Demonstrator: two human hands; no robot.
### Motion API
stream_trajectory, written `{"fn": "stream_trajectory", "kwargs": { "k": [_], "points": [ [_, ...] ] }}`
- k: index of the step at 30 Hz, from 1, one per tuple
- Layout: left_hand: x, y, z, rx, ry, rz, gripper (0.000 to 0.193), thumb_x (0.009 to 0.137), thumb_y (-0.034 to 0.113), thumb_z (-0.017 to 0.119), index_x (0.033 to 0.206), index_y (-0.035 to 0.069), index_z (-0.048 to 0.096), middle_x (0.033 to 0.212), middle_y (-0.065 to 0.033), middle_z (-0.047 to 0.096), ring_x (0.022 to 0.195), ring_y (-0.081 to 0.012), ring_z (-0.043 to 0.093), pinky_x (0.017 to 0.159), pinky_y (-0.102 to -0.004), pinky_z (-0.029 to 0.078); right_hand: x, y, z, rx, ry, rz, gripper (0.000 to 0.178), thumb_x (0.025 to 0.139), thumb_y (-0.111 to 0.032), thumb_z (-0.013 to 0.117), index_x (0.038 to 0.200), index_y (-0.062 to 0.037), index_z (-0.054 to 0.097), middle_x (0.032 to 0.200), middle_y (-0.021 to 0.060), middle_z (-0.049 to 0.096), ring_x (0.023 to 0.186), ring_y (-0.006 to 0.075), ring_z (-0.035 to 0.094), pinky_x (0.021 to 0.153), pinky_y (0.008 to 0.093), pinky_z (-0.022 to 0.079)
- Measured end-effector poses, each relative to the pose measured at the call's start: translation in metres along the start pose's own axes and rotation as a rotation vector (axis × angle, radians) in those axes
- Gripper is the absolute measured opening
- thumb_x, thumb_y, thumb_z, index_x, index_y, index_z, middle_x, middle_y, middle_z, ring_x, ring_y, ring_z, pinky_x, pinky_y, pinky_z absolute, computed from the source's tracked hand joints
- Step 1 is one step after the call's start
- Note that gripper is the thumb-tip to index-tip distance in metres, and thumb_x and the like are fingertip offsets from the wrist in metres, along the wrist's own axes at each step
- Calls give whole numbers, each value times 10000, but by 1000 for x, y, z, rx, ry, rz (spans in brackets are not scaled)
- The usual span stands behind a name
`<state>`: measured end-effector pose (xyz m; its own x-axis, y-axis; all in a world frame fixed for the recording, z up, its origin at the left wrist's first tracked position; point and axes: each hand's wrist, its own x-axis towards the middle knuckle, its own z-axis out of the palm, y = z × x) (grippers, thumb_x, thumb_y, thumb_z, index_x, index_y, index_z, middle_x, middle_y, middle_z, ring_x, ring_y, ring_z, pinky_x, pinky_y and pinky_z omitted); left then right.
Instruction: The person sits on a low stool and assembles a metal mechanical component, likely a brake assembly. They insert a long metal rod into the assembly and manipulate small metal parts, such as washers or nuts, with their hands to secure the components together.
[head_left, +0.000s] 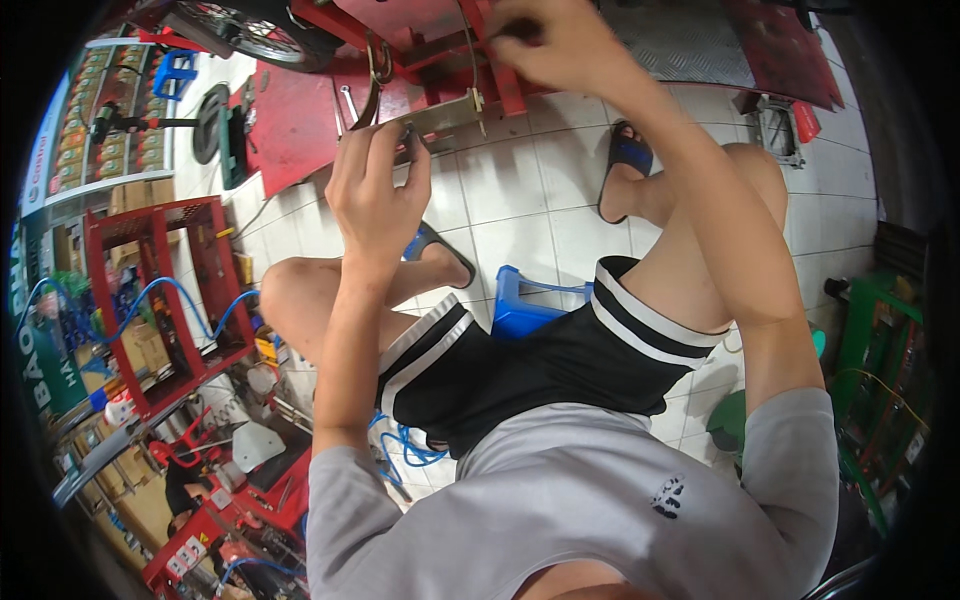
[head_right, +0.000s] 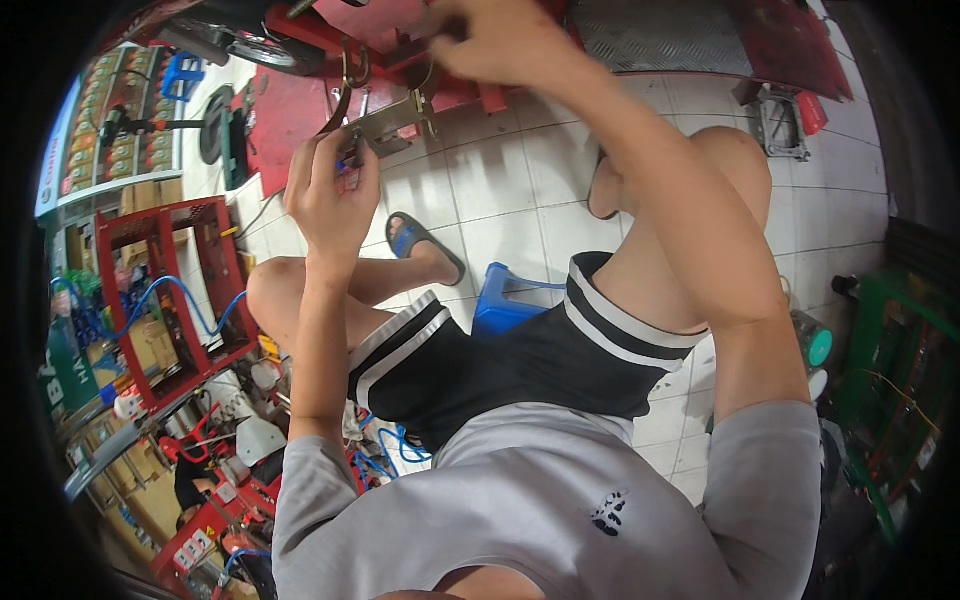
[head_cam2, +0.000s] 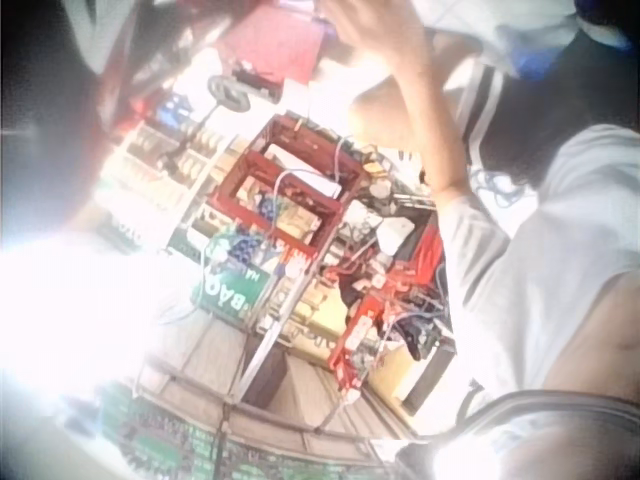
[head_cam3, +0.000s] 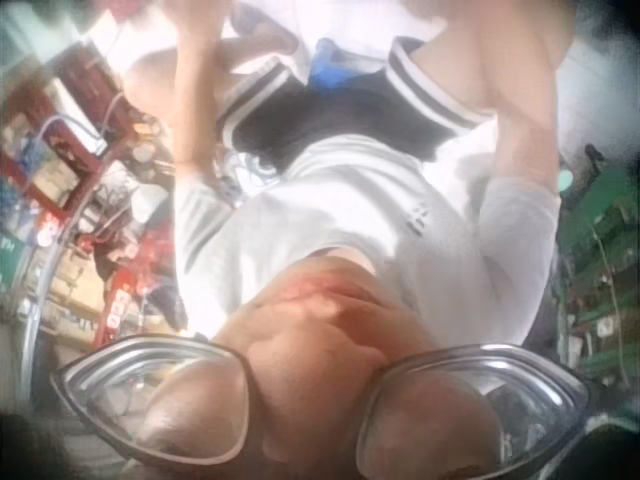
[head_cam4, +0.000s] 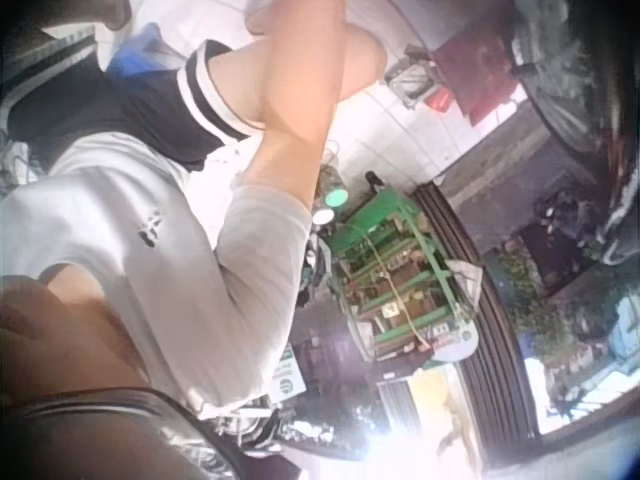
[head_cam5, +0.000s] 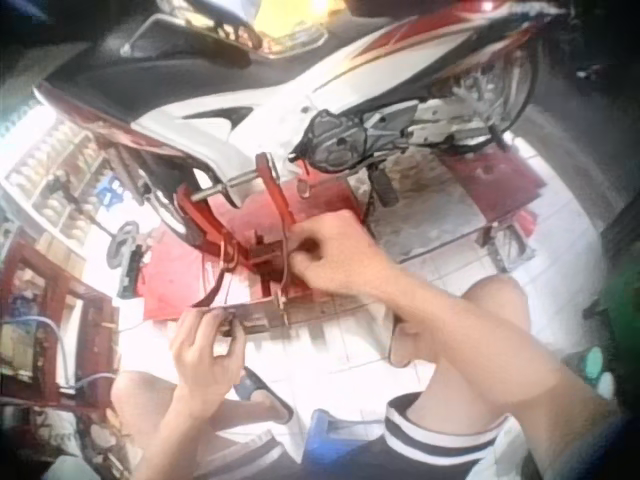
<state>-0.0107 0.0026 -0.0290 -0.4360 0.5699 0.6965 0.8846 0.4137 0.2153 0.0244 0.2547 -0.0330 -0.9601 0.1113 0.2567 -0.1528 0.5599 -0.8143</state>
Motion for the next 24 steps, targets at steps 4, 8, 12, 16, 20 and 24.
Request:
{"fn": "stream_trajectory", "kwargs": {
  "k": [4,8,12,16,20,24],
  "points": [
    [-5,-2,5,-66,17,-41,193,698,-26,703,879,-6,637,816,-99,626,699,-242,601,634,-320,491,-14,65,-7,-401,10,171,224,763,-191,588,898,-52,701,776,111,685,721,206,669,702,322,524],
    [-12,-8,5,-151,82,-7,288,657,-41,705,931,-12,622,834,-107,608,713,-259,583,598,-339,482,-9,128,18,-561,-496,493,260,773,-244,591,942,-86,709,836,141,690,795,278,673,751,359,527],
    [-32,0,-1,-322,-11,-146,341,638,-35,720,960,-14,613,813,-112,593,713,-266,584,582,-330,474,-2,200,42,-727,-390,401,281,797,-223,580,1027,-100,685,921,165,683,861,335,658,791,386,521],
    [-39,5,-14,-536,-262,-399,196,705,-25,702,878,-2,612,743,-102,596,591,-179,565,527,-277,442,4,241,77,-696,-116,411,269,818,-193,550,1048,-110,663,981,189,658,923,372,630,832,432,509],
    [-41,0,-12,-868,-511,-799,133,805,42,667,909,-12,605,801,-88,625,674,-135,605,547,-256,455,6,263,89,-698,-83,380,243,869,-153,479,1046,-103,638,998,211,641,955,398,605,847,470,495],
    [-46,-4,-5,-1307,-450,-1192,247,876,108,642,1054,-37,550,895,-95,648,740,-129,631,594,-243,480,11,254,100,-636,-136,477,205,882,-141,457,973,-70,626,971,219,640,940,410,606,825,481,500]
  ]
}}
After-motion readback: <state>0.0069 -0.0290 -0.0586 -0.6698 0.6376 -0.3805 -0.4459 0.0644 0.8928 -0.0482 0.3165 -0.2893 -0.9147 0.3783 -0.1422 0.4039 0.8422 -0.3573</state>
